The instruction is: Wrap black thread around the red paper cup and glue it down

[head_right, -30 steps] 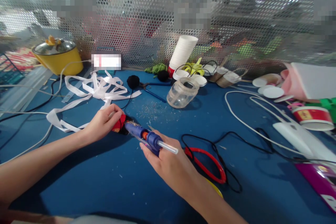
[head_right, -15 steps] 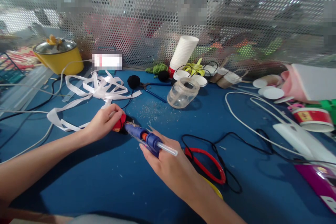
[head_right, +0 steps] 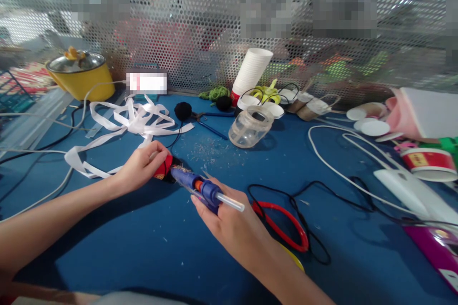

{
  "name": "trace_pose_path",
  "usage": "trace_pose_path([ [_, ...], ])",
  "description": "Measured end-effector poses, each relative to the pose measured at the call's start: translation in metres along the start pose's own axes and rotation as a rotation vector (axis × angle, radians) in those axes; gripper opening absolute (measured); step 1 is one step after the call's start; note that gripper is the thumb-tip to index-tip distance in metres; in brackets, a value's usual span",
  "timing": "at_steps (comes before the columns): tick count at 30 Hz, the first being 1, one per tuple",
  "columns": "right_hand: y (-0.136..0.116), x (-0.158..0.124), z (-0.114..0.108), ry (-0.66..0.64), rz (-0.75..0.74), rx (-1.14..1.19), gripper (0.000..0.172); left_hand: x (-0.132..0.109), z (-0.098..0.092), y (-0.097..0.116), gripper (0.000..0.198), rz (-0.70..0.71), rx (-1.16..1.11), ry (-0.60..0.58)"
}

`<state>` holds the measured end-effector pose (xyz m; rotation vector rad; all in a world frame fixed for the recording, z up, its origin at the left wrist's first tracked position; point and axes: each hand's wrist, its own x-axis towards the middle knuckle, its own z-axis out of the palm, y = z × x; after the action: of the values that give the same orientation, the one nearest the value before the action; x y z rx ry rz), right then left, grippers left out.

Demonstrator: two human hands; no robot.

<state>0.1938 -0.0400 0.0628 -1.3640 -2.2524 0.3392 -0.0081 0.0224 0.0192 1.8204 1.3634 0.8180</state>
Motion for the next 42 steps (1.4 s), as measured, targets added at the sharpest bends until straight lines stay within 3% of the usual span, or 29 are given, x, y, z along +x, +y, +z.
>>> trace_pose_path([
  [12,0.003,-0.004,0.004,0.013,0.02,0.002,0.022,0.0,0.0,-0.001,0.02,0.008,0.0,0.007],
  [26,0.007,-0.009,0.008,-0.066,0.003,-0.025,0.012,0.001,0.0,-0.001,0.02,-0.004,-0.007,-0.001],
  [35,0.002,-0.003,0.002,-0.016,-0.043,-0.066,0.023,-0.002,-0.001,-0.005,0.02,0.057,-0.021,-0.033],
  [42,0.011,-0.006,0.005,0.017,0.052,-0.132,0.032,-0.003,-0.002,-0.007,0.018,0.14,0.002,-0.073],
])
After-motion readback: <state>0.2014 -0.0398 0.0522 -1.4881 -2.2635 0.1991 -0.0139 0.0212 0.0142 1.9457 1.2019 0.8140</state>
